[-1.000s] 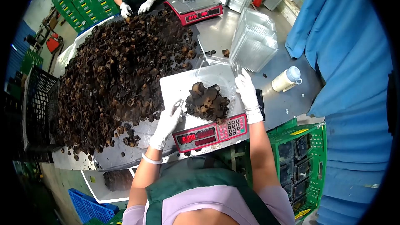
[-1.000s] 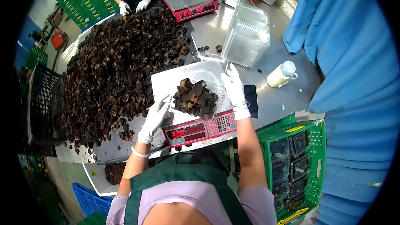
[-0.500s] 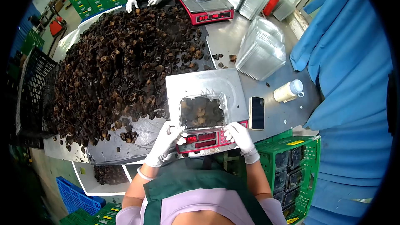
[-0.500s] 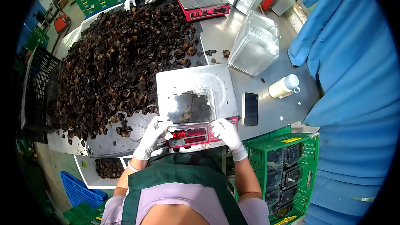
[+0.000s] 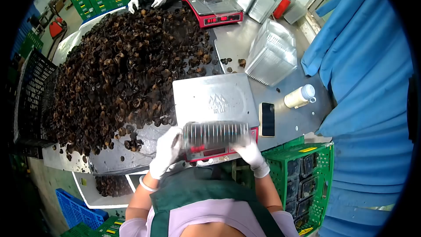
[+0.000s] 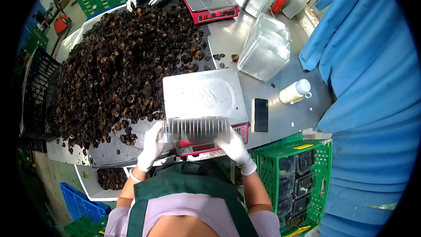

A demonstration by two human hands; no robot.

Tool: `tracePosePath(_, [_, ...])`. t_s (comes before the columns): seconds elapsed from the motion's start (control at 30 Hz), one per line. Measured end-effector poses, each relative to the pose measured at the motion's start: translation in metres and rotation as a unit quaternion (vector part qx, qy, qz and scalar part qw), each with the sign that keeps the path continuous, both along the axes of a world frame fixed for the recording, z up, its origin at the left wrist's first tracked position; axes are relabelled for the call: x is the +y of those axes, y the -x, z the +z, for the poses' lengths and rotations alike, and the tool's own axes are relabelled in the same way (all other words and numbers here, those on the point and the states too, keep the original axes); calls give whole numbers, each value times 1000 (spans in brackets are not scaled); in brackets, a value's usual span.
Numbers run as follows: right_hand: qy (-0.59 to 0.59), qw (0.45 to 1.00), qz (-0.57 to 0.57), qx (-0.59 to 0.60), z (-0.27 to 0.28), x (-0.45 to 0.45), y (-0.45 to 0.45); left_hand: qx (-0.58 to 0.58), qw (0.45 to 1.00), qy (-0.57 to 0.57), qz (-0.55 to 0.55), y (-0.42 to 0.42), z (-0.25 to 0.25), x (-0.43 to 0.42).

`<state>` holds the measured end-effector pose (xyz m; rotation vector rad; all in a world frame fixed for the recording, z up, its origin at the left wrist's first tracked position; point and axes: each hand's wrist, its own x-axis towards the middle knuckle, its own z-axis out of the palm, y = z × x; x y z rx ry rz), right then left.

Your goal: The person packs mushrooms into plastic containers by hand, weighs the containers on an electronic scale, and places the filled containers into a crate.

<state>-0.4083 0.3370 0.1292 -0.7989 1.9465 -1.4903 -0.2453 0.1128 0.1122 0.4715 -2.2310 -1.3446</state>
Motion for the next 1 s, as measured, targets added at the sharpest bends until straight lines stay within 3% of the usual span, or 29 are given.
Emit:
tracePosePath(0.03, [-20,997,-19,67,8,-5,-7,81,989,123,18,6,2,-5])
tracePosePath(0.07, [-43,989,-42,134,16,-10,-14,104,991,81,37,9,4,-6])
tracePosePath(0.13, [-11,958,-103,266,-7,-8,-16,94,987,-119,48,15,19,-3])
tracePosePath(0.17, [-24,935,-123,332,-4,-9,-17,124,992,-4,27,18,14,-8])
tracePosePath(0.2, [-25,934,-130,332,-5,-7,-16,159,981,111,16,22,11,-13])
tracePosePath(0.3, [-63,924,-163,339,-6,3,-19,224,972,66,-37,33,20,-6])
tracePosePath(0.37, [-2,941,-173,290,-3,10,-21,217,975,10,-55,41,17,-2])
tracePosePath(0.4, [82,969,-179,146,-3,12,-22,172,980,84,-51,45,16,-2])
tracePosePath(0.43, [289,900,-189,-267,5,14,-27,135,977,155,-54,54,15,2])
tracePosePath(0.47, [269,914,-80,-293,-6,32,-26,20,984,-168,-57,59,13,15])
tracePosePath(0.5, [296,935,-37,-193,-11,34,-33,-78,977,-51,-190,59,23,18])
tracePosePath(0.53, [328,940,-3,-94,-17,38,-40,-66,910,-280,-298,56,21,32])
tracePosePath(0.57, [245,967,-36,53,-7,40,-34,-90,790,-493,-352,54,20,46])
tracePosePath(0.6, [152,966,-80,195,2,43,-30,-146,876,-301,-349,53,19,57])
tracePosePath(0.63, [219,966,-136,-2,-14,57,-33,-265,870,-220,-352,68,33,74])
tracePosePath(0.67, [310,906,-218,-188,-30,71,-38,-269,833,-257,-411,74,28,87])
tracePosePath(0.73, [347,851,-365,-146,12,102,-34,-275,774,-344,-455,73,34,105])
tracePosePath(0.77, [296,823,-485,-17,16,125,-30,-232,755,-373,-487,71,35,115])
tracePosePath(0.87, [173,761,-624,41,20,222,-34,-266,655,-334,-623,67,28,110])
tracePosePath(0.9, [52,714,-695,68,11,255,-38,-279,623,-351,-641,60,36,113])
tracePosePath(0.93, [87,698,-710,29,18,283,-46,-294,599,-355,-655,58,41,117])
tracePosePath(0.97, [66,674,-728,109,-19,329,-50,-304,586,-354,-663,56,40,119])
tracePosePath(1.0, [102,620,-775,63,-15,349,-58,-311,581,-353,-665,53,40,121])
